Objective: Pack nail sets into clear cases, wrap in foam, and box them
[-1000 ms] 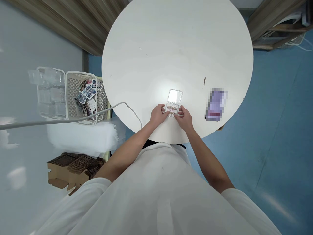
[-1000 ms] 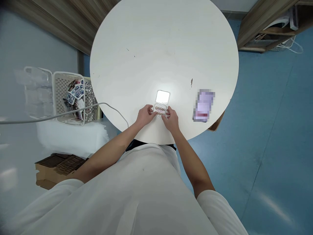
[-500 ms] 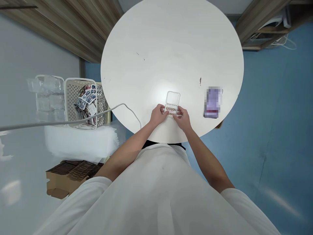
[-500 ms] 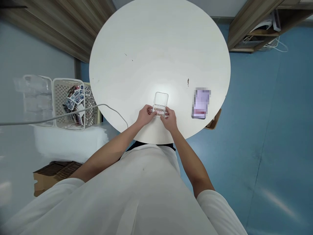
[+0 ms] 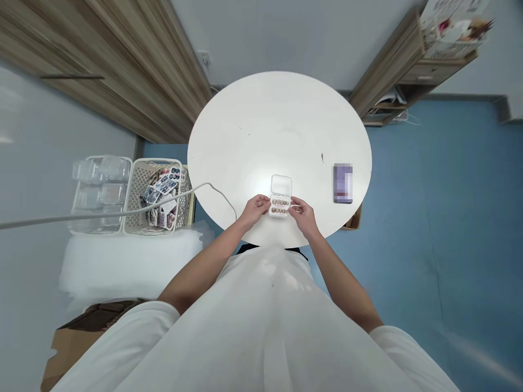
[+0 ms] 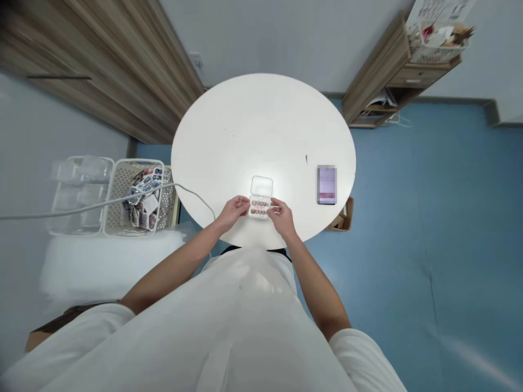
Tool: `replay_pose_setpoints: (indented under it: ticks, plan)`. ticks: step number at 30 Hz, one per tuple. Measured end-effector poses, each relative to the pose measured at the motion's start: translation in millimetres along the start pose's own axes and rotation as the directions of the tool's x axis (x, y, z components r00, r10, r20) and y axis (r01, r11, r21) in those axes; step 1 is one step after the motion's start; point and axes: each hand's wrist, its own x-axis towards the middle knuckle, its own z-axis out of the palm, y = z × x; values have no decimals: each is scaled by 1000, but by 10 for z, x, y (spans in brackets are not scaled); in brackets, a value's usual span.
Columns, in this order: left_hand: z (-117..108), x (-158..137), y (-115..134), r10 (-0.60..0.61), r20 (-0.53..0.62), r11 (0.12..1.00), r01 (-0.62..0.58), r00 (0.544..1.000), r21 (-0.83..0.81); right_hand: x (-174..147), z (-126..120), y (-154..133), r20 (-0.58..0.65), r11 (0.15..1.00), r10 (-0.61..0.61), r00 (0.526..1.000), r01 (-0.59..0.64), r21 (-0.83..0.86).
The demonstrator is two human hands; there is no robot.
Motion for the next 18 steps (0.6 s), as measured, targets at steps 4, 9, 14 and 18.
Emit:
replay_pose_setpoints:
  ticks: [4,9,14,18]
  plan:
    - [-134,-134,74,-32,47,995,36,998,-95,-99,56,-92,0,998,-27,1000,27,55]
    - [-264,-271,131,-35,87,986,49,996,-159,-53,161,-187,91,975,30,995,-49,215]
    - [-403,-388,151,-36,125,978,60,992,-200,-32,324,-310,178,964,16,984,-62,257]
    - [-510,-446,139,-58,121,968,85,991,-237,-88,451,-337,164,972,-15,986,-24,236]
